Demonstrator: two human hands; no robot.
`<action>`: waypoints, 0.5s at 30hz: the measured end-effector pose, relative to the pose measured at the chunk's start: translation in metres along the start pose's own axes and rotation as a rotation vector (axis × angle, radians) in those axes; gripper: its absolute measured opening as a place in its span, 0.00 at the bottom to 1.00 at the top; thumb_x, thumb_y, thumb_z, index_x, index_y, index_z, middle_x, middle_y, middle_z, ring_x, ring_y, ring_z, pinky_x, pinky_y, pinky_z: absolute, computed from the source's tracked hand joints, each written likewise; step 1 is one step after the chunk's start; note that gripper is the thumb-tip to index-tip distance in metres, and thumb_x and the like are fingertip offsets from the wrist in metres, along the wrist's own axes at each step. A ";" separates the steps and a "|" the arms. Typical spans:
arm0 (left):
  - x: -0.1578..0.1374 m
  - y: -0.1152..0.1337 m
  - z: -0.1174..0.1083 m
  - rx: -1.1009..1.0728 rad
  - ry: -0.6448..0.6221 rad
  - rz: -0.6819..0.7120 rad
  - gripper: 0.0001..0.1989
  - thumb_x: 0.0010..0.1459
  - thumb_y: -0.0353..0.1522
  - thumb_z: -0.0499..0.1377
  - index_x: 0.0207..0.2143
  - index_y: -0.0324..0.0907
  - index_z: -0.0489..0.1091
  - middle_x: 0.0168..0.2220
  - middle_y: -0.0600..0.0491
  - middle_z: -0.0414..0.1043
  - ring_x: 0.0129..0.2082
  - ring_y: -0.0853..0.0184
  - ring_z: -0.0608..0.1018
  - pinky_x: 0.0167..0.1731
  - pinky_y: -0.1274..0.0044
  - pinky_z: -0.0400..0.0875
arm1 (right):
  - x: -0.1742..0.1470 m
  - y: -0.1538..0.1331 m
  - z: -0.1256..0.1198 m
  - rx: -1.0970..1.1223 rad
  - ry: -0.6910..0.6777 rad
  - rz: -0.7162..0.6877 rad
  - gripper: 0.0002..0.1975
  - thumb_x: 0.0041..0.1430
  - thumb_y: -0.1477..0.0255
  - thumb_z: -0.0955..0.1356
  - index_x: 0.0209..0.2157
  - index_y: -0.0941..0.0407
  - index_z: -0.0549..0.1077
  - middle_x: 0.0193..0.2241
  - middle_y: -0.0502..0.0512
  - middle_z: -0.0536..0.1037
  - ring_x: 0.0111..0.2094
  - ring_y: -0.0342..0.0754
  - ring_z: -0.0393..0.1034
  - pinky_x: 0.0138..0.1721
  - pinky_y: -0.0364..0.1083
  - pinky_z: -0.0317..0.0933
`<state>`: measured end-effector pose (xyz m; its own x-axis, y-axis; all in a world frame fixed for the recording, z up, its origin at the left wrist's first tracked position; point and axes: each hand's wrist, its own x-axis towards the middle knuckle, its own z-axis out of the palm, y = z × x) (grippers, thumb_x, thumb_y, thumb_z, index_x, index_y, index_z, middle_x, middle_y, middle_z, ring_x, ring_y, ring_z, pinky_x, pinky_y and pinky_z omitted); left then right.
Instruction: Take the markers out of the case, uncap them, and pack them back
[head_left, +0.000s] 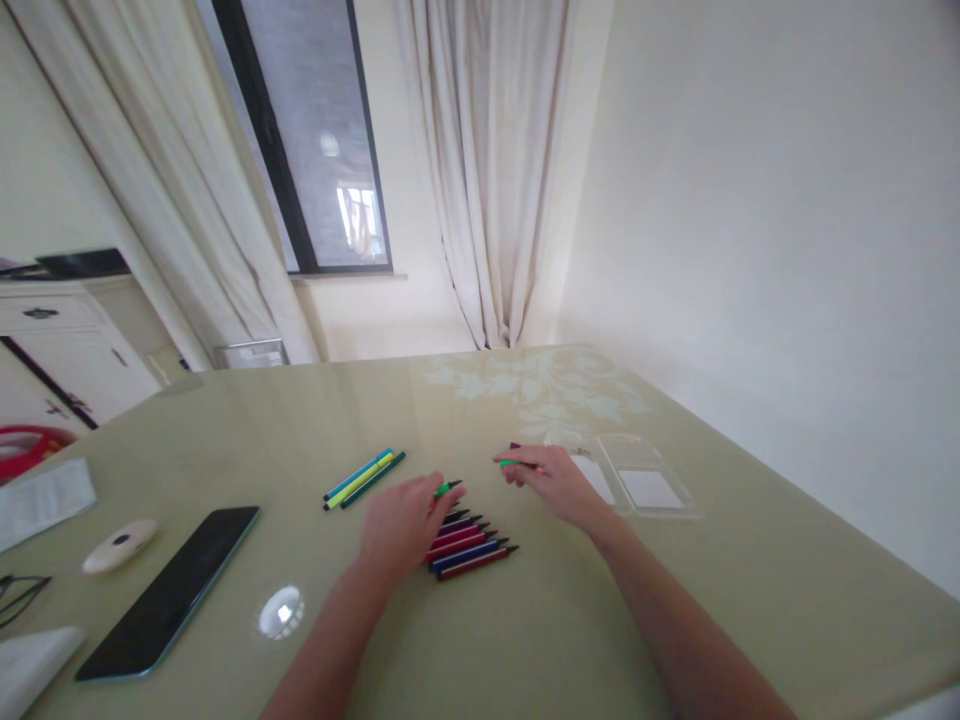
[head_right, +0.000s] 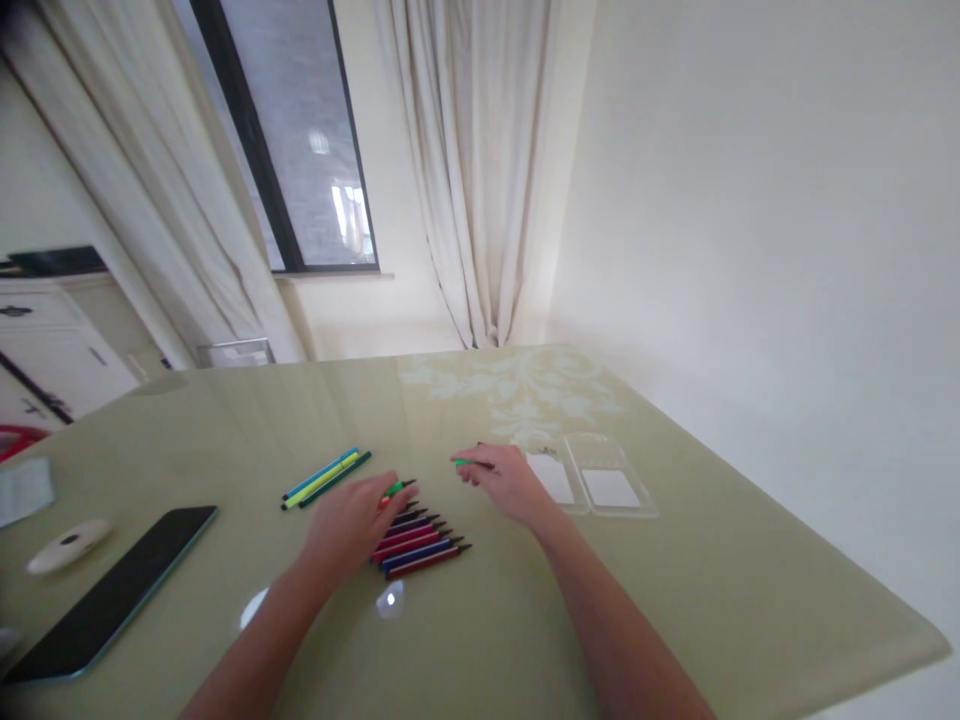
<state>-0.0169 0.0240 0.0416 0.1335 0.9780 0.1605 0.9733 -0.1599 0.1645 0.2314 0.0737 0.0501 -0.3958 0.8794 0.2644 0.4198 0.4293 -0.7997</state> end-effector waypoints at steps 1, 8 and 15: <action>0.001 -0.008 0.000 0.010 0.029 -0.056 0.22 0.71 0.49 0.47 0.37 0.46 0.72 0.35 0.51 0.79 0.36 0.60 0.80 0.32 0.74 0.65 | 0.001 0.005 -0.007 -0.022 0.077 0.047 0.17 0.64 0.63 0.67 0.46 0.56 0.83 0.32 0.54 0.84 0.32 0.49 0.75 0.37 0.46 0.68; 0.009 -0.052 0.018 0.044 0.071 -0.110 0.14 0.73 0.35 0.46 0.48 0.41 0.69 0.50 0.43 0.75 0.51 0.55 0.77 0.50 0.68 0.68 | 0.006 0.031 -0.025 -0.419 0.254 0.196 0.17 0.68 0.71 0.61 0.46 0.57 0.81 0.45 0.60 0.83 0.46 0.51 0.76 0.51 0.48 0.64; 0.013 -0.071 0.031 -0.183 0.011 -0.127 0.09 0.68 0.33 0.52 0.44 0.42 0.71 0.47 0.46 0.77 0.50 0.57 0.77 0.51 0.68 0.68 | 0.005 0.045 -0.021 -0.588 0.141 0.267 0.12 0.60 0.75 0.68 0.42 0.53 0.83 0.41 0.55 0.85 0.42 0.51 0.77 0.48 0.47 0.64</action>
<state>-0.0785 0.0521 0.0021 0.0095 0.9904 0.1376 0.9321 -0.0586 0.3573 0.2655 0.1015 0.0264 -0.1224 0.9724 0.1984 0.8806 0.1986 -0.4302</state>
